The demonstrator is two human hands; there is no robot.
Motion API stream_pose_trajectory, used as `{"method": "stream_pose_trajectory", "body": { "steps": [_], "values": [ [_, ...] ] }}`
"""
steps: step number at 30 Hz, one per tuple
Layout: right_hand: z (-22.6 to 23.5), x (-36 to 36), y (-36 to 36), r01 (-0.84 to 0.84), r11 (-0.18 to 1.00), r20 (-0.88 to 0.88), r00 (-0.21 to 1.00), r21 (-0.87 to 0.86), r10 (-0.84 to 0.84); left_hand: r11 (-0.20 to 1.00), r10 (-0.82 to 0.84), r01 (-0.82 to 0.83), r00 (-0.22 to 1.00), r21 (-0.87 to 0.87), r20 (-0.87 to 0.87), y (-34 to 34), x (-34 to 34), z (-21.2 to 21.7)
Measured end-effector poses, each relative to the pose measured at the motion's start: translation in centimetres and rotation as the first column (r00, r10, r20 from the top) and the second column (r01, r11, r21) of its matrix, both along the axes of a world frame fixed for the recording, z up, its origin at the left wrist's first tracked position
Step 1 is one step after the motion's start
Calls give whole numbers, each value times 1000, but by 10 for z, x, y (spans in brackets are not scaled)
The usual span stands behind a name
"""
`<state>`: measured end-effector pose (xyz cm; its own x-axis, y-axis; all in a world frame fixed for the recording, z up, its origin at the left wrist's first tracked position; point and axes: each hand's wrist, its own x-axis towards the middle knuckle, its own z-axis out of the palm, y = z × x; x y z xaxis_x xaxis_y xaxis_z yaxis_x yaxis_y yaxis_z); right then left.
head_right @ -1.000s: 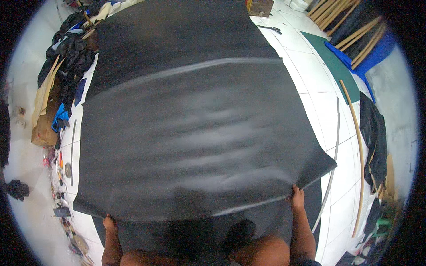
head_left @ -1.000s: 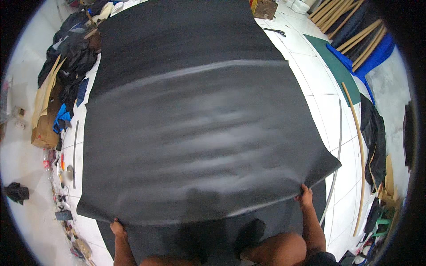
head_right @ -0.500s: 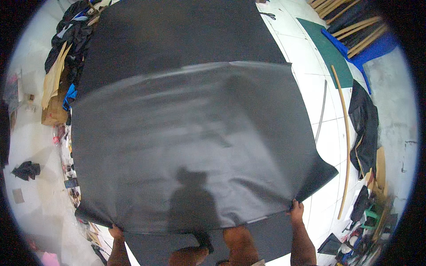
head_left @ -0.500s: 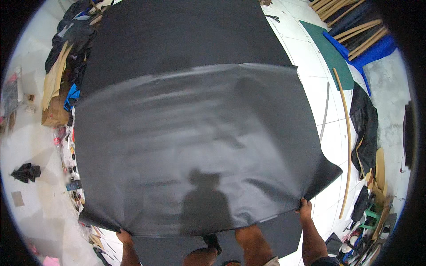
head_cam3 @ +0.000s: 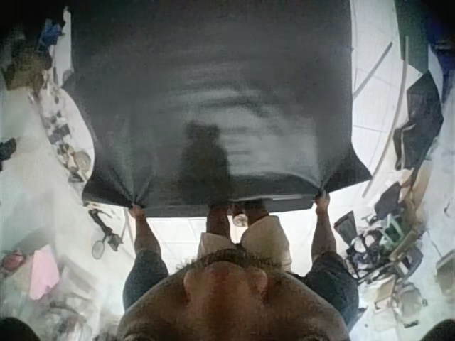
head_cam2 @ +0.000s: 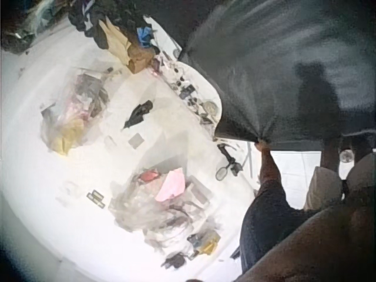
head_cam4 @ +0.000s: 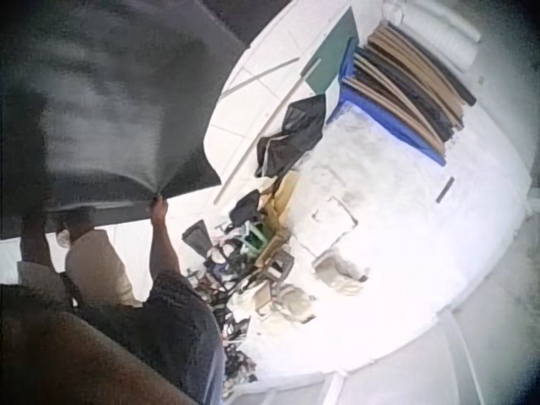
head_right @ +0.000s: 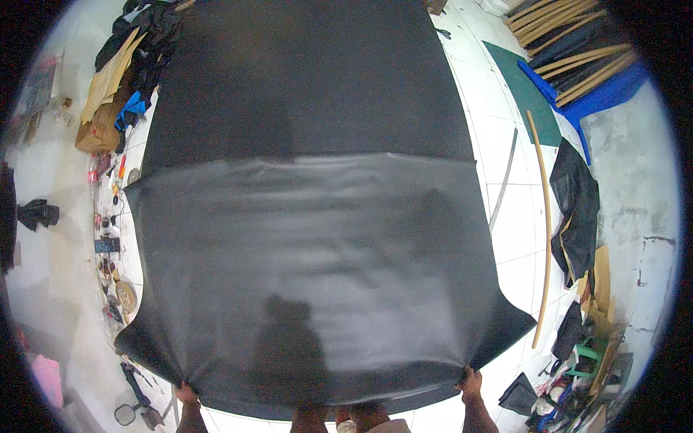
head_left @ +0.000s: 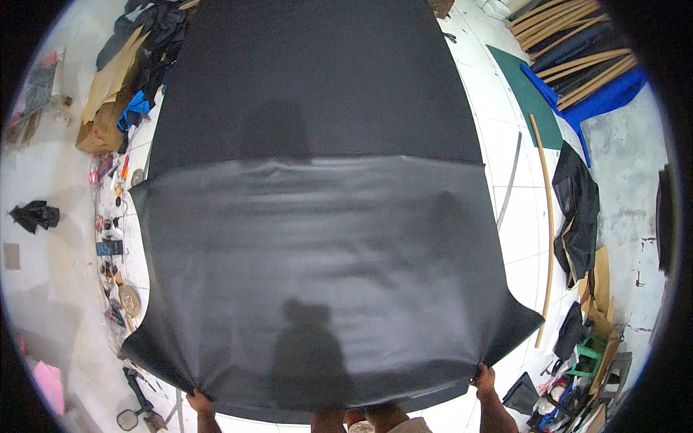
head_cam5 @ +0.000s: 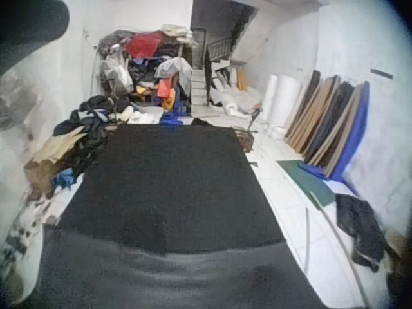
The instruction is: The person spreads a large black fabric on the floor, measures it with a ruler, and folds it into a smaller rectangular shape.
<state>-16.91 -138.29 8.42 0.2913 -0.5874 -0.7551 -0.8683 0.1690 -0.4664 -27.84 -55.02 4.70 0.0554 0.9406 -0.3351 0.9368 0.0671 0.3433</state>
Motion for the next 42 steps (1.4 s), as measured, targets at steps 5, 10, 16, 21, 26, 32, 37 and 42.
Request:
{"method": "stream_pose_trajectory", "body": {
  "steps": [5, 10, 16, 21, 26, 32, 37, 42],
  "values": [
    [14, -77, -10, 16, 1000, -101, 995, 8, -15, 993, 108, -107, 994, -52, 21, -7, -101, 11],
    [34, -154, -31, 21, 998, -222, 975, 54, -9, 993, 110, -108, 993, 57, -32, -4, -204, 13],
    [29, -203, -34, 95, 985, -157, 985, 143, -72, 972, 231, -228, 971, -54, 63, -11, -237, 4],
    [21, -166, -31, 51, 959, -82, 996, 279, -29, 978, 143, -138, 989, -156, 23, -35, -247, 17],
    [30, -106, 14, 2, 942, -63, 998, 335, 20, 831, -510, 473, 858, -293, -61, -144, -241, 53],
    [32, -105, 55, 32, 893, -9, 999, 449, -32, 637, -410, 462, 881, -617, 236, -381, -165, 114],
    [30, -104, 85, -50, 806, 58, 998, 590, 19, 528, -235, 423, 906, -736, 352, -558, -97, 180],
    [33, -101, 83, -769, 592, 301, 639, 240, 708, 445, 353, -62, 929, -893, 112, -651, -53, 162]
  ]
}}
